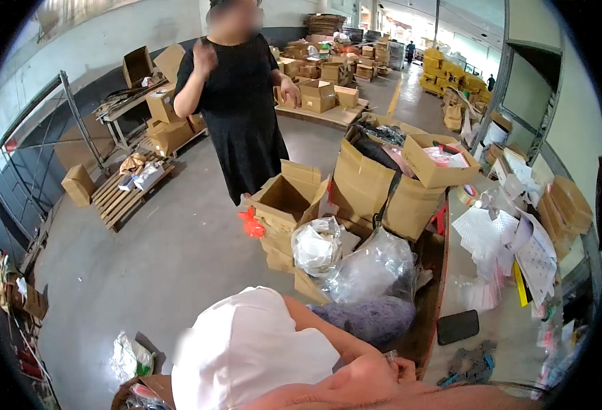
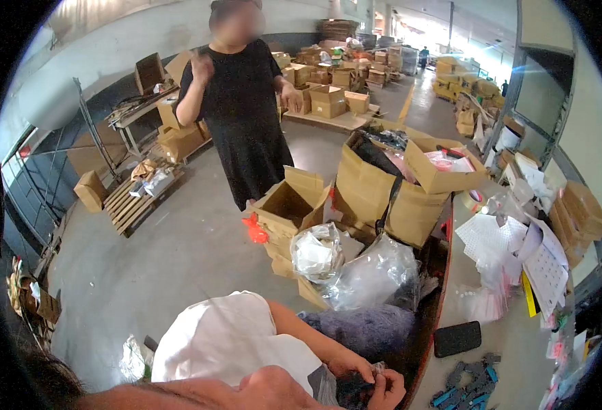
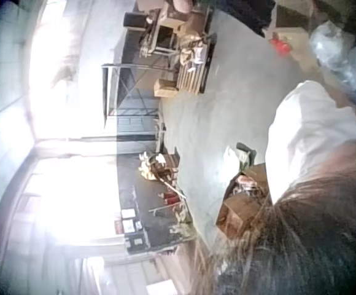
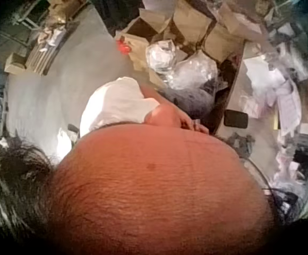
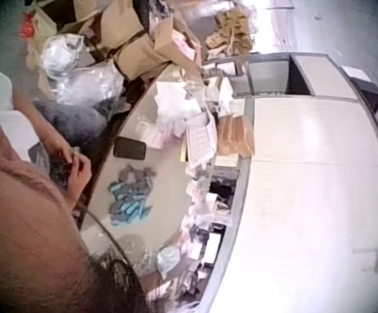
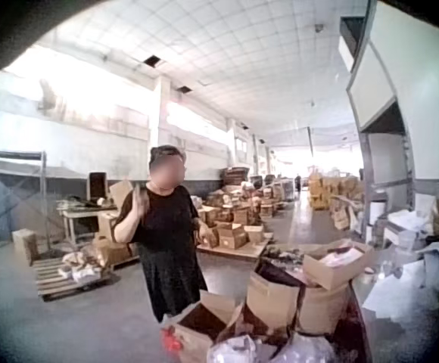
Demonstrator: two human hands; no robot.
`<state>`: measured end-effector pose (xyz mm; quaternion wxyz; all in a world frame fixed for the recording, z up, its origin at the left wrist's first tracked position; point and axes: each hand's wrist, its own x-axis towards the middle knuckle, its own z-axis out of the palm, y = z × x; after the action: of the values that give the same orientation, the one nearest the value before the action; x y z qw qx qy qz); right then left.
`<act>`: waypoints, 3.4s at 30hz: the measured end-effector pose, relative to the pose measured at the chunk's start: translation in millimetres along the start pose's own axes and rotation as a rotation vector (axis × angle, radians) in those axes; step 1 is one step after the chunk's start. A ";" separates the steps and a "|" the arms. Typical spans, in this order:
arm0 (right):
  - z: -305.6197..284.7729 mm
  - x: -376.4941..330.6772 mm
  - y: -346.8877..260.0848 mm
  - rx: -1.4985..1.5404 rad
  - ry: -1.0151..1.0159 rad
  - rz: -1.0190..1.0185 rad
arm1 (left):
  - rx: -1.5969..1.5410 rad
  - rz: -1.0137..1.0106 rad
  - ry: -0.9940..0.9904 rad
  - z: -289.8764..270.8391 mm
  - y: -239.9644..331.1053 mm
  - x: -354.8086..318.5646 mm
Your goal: The person assembles small blue and grey plastic components by hand, inserting metal pins and placing them into clear plastic bags. Later, the person uses a box cutter to open a large cardboard box secured with yellow strapping tape and removes a plastic-wrapped item.
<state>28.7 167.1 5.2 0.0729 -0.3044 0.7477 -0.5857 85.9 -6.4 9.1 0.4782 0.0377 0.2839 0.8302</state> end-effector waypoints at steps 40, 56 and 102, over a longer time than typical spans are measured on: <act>-72.2 -66.2 -49.1 -1.170 0.899 1.151 | 1.242 0.496 0.444 -77.4 265.2 95.1; -112.3 -56.9 38.5 -1.289 1.029 0.613 | 1.892 0.662 0.594 -80.2 361.8 178.8; 403.5 391.6 -87.7 -0.353 -0.895 -0.161 | -0.304 1.023 1.463 -70.1 33.8 -490.0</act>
<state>-65.9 -391.4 60.4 0.2890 -0.5909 0.7048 -0.2656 300.8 -449.4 70.1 -0.2492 -0.4415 0.3530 0.7864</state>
